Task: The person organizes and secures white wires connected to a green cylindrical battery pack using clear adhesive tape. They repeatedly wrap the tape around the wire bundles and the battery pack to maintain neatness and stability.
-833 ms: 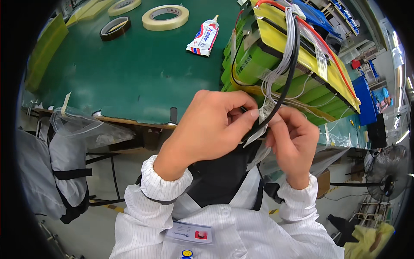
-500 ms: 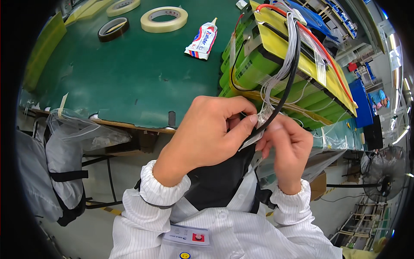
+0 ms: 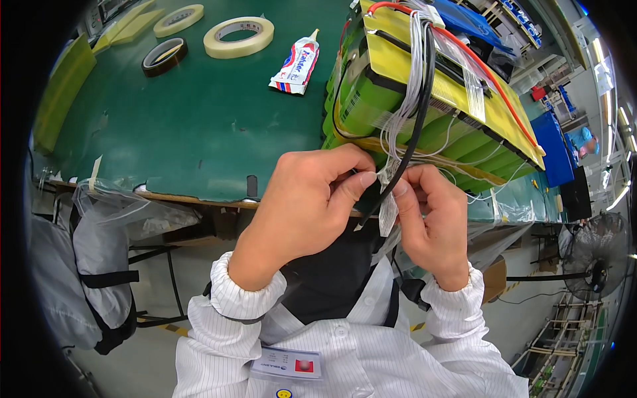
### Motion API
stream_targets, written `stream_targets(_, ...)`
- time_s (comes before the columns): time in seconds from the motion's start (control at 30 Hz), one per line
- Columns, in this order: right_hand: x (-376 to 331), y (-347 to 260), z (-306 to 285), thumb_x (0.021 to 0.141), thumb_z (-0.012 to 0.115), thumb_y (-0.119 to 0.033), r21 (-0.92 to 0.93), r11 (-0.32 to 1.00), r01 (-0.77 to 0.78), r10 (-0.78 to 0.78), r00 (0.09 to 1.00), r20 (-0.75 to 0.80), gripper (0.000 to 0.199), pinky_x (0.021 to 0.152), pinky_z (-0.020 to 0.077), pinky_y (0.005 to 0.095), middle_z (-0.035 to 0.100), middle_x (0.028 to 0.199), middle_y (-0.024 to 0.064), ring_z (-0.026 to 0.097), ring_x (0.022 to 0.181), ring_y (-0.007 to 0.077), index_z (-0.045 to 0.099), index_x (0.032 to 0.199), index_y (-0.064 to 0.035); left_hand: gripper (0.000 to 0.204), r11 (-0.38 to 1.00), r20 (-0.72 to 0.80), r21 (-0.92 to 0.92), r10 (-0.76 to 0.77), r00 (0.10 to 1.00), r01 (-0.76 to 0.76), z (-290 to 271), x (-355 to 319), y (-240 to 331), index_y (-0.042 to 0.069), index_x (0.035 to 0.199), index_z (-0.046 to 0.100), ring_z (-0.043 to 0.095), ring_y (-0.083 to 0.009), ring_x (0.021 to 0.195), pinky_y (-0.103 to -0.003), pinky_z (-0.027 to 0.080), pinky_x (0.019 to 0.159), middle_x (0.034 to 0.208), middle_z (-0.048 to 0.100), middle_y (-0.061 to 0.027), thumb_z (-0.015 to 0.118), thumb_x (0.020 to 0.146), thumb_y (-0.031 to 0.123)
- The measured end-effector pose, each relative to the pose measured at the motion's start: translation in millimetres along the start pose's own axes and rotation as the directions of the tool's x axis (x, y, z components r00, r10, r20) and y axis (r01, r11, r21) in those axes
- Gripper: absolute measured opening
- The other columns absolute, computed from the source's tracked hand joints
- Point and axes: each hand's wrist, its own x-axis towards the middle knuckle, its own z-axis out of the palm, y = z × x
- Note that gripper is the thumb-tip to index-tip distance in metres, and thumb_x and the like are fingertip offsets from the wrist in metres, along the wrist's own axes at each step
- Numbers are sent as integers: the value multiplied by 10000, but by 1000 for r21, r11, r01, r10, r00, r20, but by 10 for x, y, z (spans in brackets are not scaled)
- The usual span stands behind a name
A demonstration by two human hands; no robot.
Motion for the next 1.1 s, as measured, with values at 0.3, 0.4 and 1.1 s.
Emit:
stream_targets(0.3, 8, 22, -2, 903, 632, -12, -20, 1000, 16, -16, 1000, -15, 49, 507, 456, 301, 611, 709, 113, 594, 540, 192, 616, 901, 34, 130, 1000, -34, -4, 5, 999, -6, 0, -4, 1, -51, 982, 681, 524, -68, 609, -241, 453, 566, 710, 657, -51, 672, 898, 48)
stream_targets(0.4, -36, 35, 16, 895, 636, 4, 107, 993, -54, 59, 997, -47, 45, 502, 459, 271, 626, 717, 98, 606, 554, 155, 651, 913, 43, 191, 996, -53, -76, -44, 998, 40, 37, -24, 39, -66, 1051, 693, 488, -42, 577, -222, 409, 523, 650, 624, -17, 671, 894, 41)
stream_targets(1.1, 26, -124, 143, 888, 679, -81, 633, 730, -259, 313, 949, 27, 195, 505, 474, 217, 674, 692, 66, 618, 566, 86, 710, 953, 101, 158, 979, -181, -167, -148, 972, 118, 147, 39, 198, -79, 970, 719, 528, -42, 632, -197, 410, 561, 708, 643, -8, 705, 909, 67)
